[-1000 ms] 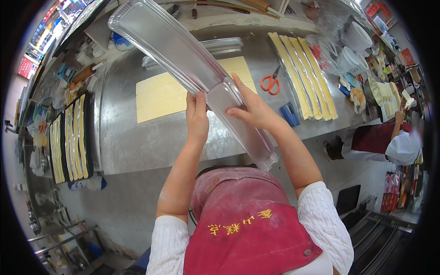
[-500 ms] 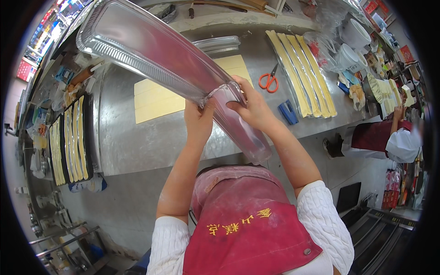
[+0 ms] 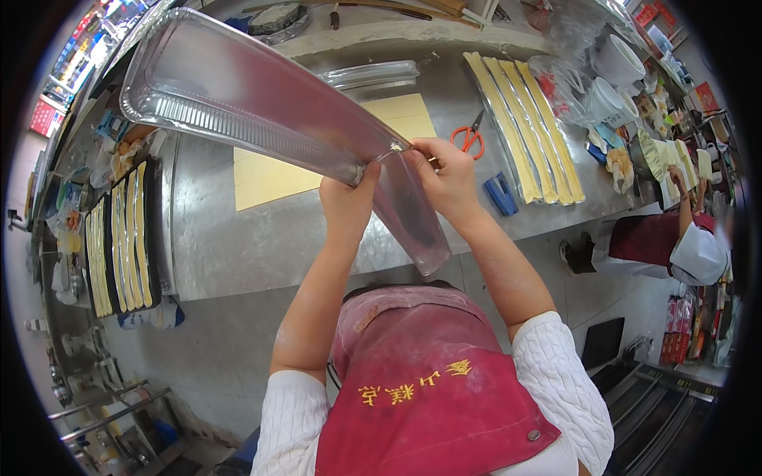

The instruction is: The person assembles aluminum foil trays by folding them into shape, securing the edges with a stapler, and trimming excess material with scissors. The person repeats this process for multiple trays on a stainless steel work surface.

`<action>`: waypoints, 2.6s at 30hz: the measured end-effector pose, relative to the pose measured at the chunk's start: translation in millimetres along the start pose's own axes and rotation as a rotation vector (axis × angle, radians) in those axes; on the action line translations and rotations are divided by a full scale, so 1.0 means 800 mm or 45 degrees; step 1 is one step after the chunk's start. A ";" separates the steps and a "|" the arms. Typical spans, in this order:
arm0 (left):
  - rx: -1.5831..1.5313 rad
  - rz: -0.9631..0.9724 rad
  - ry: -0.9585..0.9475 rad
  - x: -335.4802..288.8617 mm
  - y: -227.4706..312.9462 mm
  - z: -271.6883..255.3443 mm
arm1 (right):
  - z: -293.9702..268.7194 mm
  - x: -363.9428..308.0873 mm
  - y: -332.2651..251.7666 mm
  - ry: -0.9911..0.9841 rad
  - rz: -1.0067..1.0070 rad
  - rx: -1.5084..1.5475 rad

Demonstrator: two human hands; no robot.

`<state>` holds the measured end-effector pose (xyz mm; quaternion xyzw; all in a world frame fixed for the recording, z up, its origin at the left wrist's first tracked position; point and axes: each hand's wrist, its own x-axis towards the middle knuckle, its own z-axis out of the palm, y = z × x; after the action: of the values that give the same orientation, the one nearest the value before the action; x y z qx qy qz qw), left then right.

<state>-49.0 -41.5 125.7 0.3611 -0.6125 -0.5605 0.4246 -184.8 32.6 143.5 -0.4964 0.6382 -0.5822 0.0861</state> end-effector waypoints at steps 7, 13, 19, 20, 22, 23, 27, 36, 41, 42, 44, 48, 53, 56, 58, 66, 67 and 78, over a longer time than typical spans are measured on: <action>-0.060 -0.029 0.107 0.001 -0.011 0.008 | 0.002 -0.001 0.007 -0.059 -0.020 -0.110; -0.087 -0.016 0.140 0.003 -0.020 0.007 | 0.007 -0.008 0.001 -0.068 -0.030 -0.076; 0.080 -0.007 0.104 0.002 -0.019 0.003 | 0.006 -0.004 0.004 -0.031 -0.019 -0.149; 0.149 0.006 0.087 0.003 -0.021 0.002 | 0.006 -0.003 0.006 -0.038 -0.020 -0.159; 0.180 0.027 0.079 0.002 -0.017 0.002 | 0.006 -0.003 0.013 -0.053 -0.024 -0.176; 0.195 0.037 0.075 0.001 -0.014 0.002 | 0.005 -0.002 0.014 -0.056 -0.015 -0.195; 0.254 0.043 -0.038 -0.002 -0.003 -0.003 | 0.001 0.000 0.008 -0.105 0.094 -0.194; 0.248 -0.133 -0.063 0.002 -0.007 -0.009 | -0.002 0.003 0.004 -0.226 0.323 -0.081; 0.255 -0.149 -0.044 0.004 -0.006 -0.009 | -0.005 0.002 0.010 -0.286 0.418 0.075; 0.250 -0.149 -0.047 0.004 -0.007 -0.010 | -0.005 0.002 0.010 -0.292 0.436 0.105; 0.239 -0.148 -0.053 0.004 -0.008 -0.010 | -0.006 0.001 0.013 -0.295 0.466 0.164; 0.232 -0.167 -0.080 0.004 -0.010 -0.007 | -0.006 0.002 0.033 -0.252 0.514 0.284; -0.008 -0.145 -0.015 -0.009 -0.045 -0.014 | -0.011 0.005 0.051 -0.188 0.555 0.319; -0.325 -0.212 0.061 -0.025 -0.036 -0.010 | -0.015 0.003 0.050 -0.201 0.582 0.287; -0.371 -0.219 0.071 -0.028 -0.035 -0.008 | -0.016 0.004 0.045 -0.208 0.572 0.221; -0.554 -0.268 0.081 -0.024 -0.047 -0.014 | -0.017 0.003 0.043 -0.145 0.568 0.370; -0.585 -0.288 0.083 -0.023 -0.049 -0.014 | -0.016 0.004 0.040 -0.131 0.584 0.392; -0.714 -0.478 0.042 -0.020 -0.047 0.002 | -0.004 -0.002 0.051 -0.068 0.541 0.340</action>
<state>-45.7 -30.7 86.3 0.3459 -0.3504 -0.7695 0.4068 -208.2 28.8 110.1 -0.3506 0.6431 -0.6168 0.2881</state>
